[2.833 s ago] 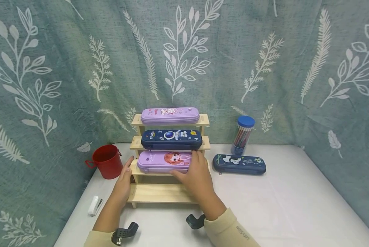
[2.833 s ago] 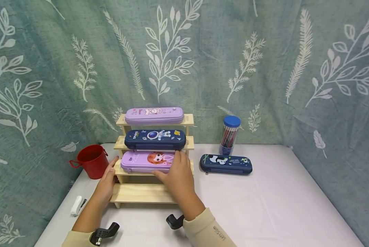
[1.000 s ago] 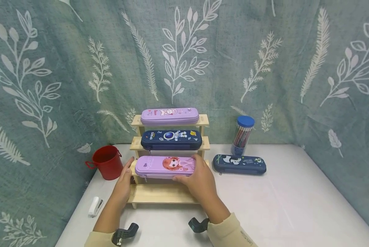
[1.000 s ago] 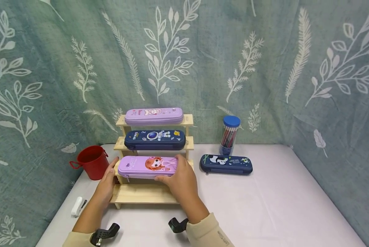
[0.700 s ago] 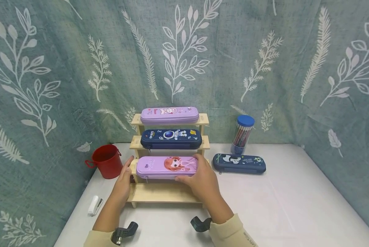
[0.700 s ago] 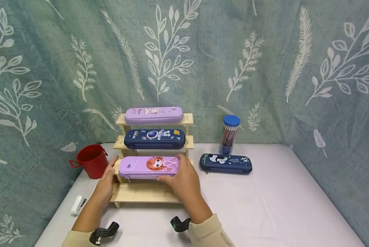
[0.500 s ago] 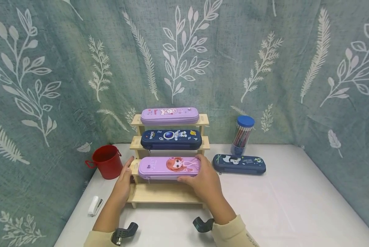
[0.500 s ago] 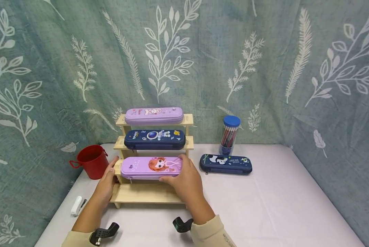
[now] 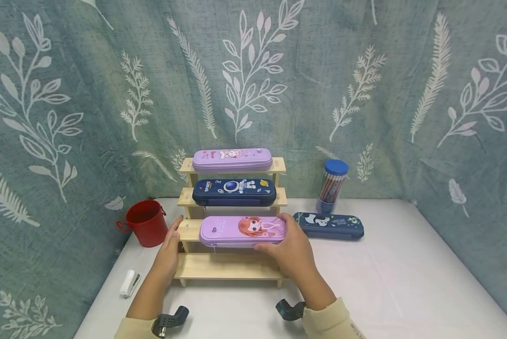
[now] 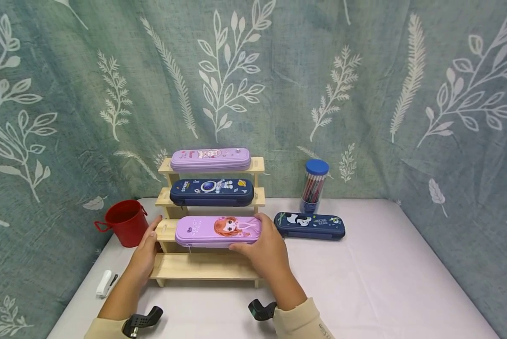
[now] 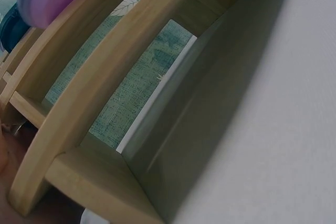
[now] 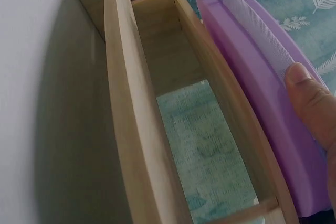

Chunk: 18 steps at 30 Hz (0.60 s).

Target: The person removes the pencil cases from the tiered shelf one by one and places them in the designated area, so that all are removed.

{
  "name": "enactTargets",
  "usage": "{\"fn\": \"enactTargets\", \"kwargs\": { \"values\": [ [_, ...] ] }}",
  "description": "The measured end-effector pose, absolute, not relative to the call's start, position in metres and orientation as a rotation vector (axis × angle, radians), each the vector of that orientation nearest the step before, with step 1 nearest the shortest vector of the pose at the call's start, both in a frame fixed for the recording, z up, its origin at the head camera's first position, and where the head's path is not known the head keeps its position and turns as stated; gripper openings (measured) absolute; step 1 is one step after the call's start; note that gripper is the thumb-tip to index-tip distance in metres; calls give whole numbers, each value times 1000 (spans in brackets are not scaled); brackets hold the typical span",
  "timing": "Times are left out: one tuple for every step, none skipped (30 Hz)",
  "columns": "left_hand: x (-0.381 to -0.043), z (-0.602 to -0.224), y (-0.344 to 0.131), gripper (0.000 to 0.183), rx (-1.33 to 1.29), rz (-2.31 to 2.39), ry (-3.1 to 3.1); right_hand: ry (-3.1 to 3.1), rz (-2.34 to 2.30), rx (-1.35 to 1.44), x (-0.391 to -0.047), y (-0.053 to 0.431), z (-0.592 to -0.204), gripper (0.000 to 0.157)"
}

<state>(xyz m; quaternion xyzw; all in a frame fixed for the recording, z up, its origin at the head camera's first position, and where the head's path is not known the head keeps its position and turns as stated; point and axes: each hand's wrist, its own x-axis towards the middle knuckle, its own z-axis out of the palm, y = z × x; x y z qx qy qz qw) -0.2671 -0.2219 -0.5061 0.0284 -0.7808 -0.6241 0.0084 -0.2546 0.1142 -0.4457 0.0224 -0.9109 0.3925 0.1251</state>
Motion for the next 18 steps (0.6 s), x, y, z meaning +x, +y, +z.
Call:
{"fn": "enactTargets", "kwargs": {
  "values": [
    [-267, -507, -222, 51, 87, -1951, -2438, -2656, 1142, 61, -256, 117, -446, 113],
    [-268, -507, -222, 51, 87, -1951, -2437, -2659, 1145, 58, -257, 119, -446, 113],
    [-268, -507, -222, 51, 88, -1950, -2437, -2662, 1147, 56, -257, 122, -445, 113],
    [-268, -508, -222, 51, 90, -1953, -2434, -2664, 1152, 58, -258, 125, -445, 114],
    [-268, -508, -222, 51, 94, -1953, -2436, -2664, 1154, 62, -258, 128, -445, 115],
    [-268, -509, -222, 51, 92, -1957, -2433, -2663, 1161, 71, -258, 131, -444, 115],
    [-268, -509, -222, 50, 95, -1959, -2434, -2661, 1166, 78, -258, 134, -443, 115],
    [-268, -509, -222, 51, 98, -1954, -2439, -2659, 1168, 89, -258, 136, -442, 116],
    [-268, -509, -222, 51, 99, -1955, -2437, -2654, 1168, 102, -258, 139, -441, 116],
    [-268, -508, -222, 51, 100, -1954, -2437, -2649, 1166, 116, -258, 142, -440, 115],
    [-268, -508, -223, 51, 97, -1953, -2436, -2645, 1158, 126, -258, 145, -439, 115],
    [-268, -508, -223, 52, 93, -1952, -2436, -2641, 1153, 139, -259, 148, -438, 115],
    [-268, -507, -223, 52, 95, -1951, -2440, -2638, 1140, 147, -259, 150, -437, 114],
    [-268, -507, -223, 52, 90, -1953, -2439, -2635, 1130, 157, -260, 153, -437, 113],
    [-268, -507, -223, 52, 88, -1961, -2433, -2635, 1123, 165, -260, 157, -437, 113],
    [-268, -507, -223, 52, 88, -1961, -2434, -2636, 1112, 173, -261, 160, -437, 112],
    [-268, -507, -223, 52, 88, -1962, -2434, -2636, 1103, 178, -261, 163, -437, 111],
    [-268, -506, -223, 52, 88, -1962, -2435, -2636, 1095, 181, -262, 166, -438, 110]
  ]
}}
